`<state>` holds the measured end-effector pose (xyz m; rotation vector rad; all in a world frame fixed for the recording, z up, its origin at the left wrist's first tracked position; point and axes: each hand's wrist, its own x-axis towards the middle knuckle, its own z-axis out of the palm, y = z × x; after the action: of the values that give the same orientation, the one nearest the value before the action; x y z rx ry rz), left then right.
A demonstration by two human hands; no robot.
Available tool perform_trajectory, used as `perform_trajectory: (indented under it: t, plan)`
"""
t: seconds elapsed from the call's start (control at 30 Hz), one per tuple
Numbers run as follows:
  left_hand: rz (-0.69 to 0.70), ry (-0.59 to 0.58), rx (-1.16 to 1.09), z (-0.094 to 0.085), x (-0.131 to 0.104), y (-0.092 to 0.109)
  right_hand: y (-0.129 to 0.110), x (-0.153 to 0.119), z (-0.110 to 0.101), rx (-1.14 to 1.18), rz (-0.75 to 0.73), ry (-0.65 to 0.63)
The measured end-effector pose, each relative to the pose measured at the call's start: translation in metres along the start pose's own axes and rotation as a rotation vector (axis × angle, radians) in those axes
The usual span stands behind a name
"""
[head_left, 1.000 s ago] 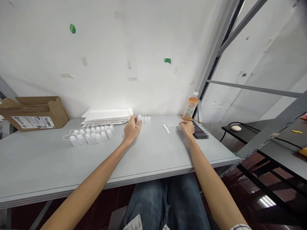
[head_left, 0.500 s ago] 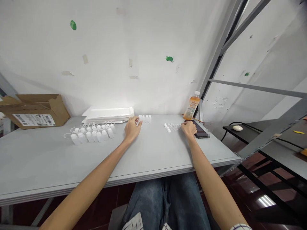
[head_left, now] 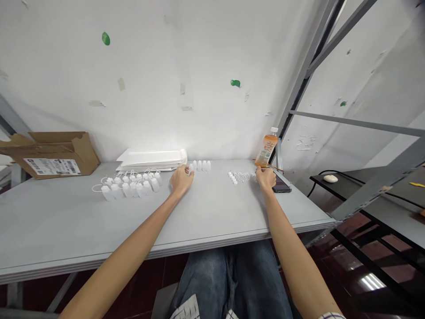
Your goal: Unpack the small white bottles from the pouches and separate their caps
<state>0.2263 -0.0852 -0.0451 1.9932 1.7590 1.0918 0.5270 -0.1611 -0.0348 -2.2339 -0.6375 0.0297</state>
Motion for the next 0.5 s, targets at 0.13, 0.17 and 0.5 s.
perform_trajectory:
  t: [0.13, 0.17, 0.5]
  plan:
    - [-0.076, -0.061, 0.100, -0.0009, 0.0005, -0.0005, -0.0011, -0.0011, -0.0006, -0.013, 0.011, -0.055]
    - [-0.083, -0.068, 0.116, -0.0010, 0.0005, -0.0003, -0.0014, -0.0014, -0.0008, -0.019, 0.011, -0.064]
    - [-0.150, -0.070, 0.148, 0.0011, 0.0069, -0.0059, -0.0028, -0.0031, -0.0017, -0.003, -0.008, -0.060]
